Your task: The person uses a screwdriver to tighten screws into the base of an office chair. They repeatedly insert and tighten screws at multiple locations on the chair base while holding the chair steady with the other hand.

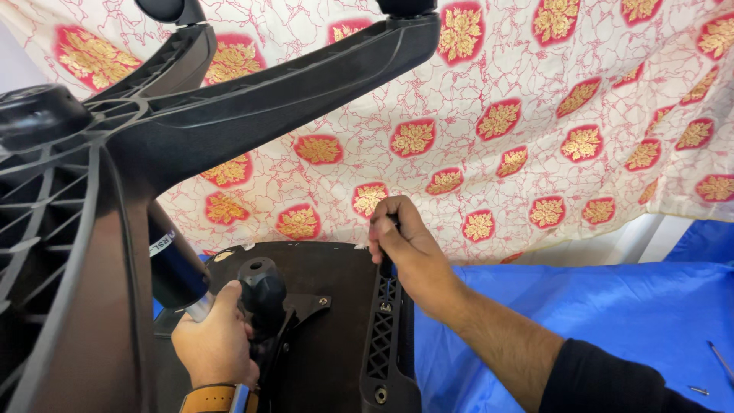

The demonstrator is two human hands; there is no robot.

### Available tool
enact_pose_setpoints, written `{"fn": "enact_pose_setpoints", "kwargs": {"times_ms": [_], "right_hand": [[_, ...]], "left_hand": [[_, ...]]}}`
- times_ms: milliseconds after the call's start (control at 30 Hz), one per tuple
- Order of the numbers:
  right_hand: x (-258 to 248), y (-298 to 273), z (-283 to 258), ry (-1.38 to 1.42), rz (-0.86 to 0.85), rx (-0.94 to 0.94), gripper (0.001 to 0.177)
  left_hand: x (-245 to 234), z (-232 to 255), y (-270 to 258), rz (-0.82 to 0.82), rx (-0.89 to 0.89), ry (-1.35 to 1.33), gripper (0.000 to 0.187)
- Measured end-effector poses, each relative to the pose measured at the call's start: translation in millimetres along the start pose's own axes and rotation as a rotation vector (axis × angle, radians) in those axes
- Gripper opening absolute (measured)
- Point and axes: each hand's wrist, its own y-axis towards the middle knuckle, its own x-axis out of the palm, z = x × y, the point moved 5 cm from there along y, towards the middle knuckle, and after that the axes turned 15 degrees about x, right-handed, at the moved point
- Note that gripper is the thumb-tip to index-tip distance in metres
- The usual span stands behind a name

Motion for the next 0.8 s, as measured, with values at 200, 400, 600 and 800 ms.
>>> {"fn": "enact_pose_setpoints", "kwargs": {"times_ms": [200,400,600,800], "right_hand": [[-3.9,16.6,10.3,0.241,-0.211,0.138,0.035],[-13.9,17.0,-8.2,-0.201,0.266,0.013,0.022],[4.9,10.9,1.4,-0.046,0.161,0.008,0.032],[-12.5,33.5,-1.4,0.325,-0.134,0.246,0.037]], "left_hand": [[1.3,3.3,-3.1,-0.027,-0.011,-0.001,0.025],[2.0,6.0,-5.8,-0.036,-0.001,-0.022,0.026],[5.8,6.2,-5.9,-0.054,0.025,-0.021,0.026],[5.7,-0.5,-7.1,-0.073,0.010,-0.024,0.029]]}}
